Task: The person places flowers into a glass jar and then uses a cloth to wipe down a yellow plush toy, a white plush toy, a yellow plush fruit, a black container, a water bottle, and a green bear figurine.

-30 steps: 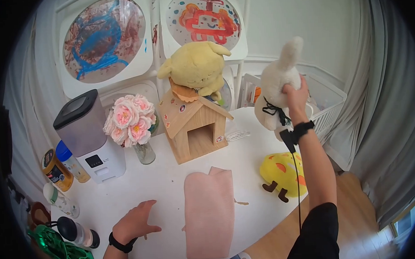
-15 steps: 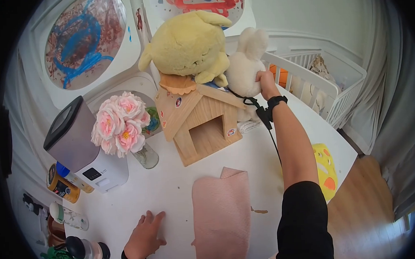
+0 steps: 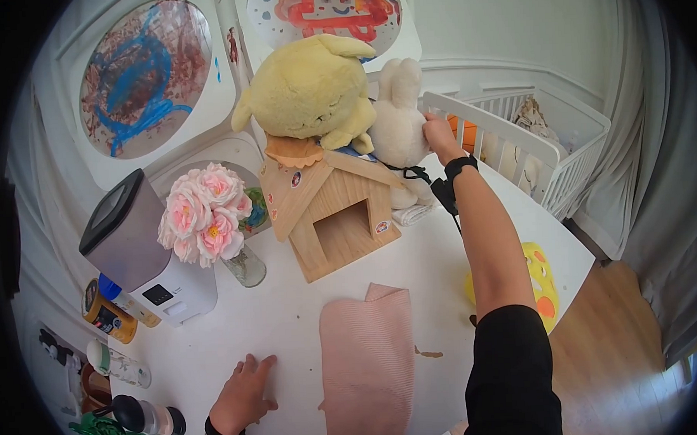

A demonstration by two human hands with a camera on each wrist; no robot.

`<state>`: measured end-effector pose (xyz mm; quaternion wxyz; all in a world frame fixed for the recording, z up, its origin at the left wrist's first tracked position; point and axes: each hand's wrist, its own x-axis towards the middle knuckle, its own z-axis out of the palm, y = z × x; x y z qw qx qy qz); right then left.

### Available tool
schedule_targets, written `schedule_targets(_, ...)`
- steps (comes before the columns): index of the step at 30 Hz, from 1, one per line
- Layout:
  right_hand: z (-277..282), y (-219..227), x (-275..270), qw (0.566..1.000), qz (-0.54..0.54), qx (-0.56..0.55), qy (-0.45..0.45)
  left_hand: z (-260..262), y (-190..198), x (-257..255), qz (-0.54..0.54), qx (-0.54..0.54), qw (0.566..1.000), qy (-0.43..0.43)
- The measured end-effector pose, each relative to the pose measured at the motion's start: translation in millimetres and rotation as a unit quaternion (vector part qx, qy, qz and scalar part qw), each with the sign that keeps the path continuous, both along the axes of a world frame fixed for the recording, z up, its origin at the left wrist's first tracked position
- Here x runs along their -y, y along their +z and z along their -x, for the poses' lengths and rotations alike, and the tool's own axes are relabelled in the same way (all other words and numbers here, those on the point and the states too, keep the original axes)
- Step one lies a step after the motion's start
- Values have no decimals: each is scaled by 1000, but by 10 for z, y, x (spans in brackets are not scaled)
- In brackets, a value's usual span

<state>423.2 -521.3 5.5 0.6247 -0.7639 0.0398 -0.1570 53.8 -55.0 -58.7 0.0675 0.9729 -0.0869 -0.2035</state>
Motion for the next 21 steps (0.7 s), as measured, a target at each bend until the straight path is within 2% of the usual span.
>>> schedule_targets(7,70,15,143,1000,-14,24,10,-6,25,-18,15,8,1000,-11)
schedule_targets(9,151,101,152,998,-15,21,-56,-7,18,-28,21,2,1000,-16)
schedule_targets(10,218,137,175,998,-13,20,-58,-6,2,-45,27,4,999,-17)
schedule_targets(12,401,200,232,991,68,-11,-115,-4,-15,-69,34,3,999,-22)
schedule_targets(13,521,201,270,990,71,-15,-119,0,-16,-73,35,12,999,-24)
schedule_targets(15,736,142,549,970,226,19,-83,13,-35,-88,39,18,999,-30)
schedule_targets(17,1056,23,866,938,346,4,-30,27,-70,-108,40,59,997,-30)
schedule_targets(18,1559,185,735,933,352,-72,-1,28,-72,-108,44,58,997,-32)
schedule_targets(19,1819,119,864,909,402,-96,52,21,-64,-107,40,53,997,-29)
schedule_targets(20,2158,127,844,877,438,-172,94,26,-69,-114,34,47,998,-26)
schedule_targets(21,2377,-116,1067,822,518,-202,127,38,-94,-126,38,48,998,-26)
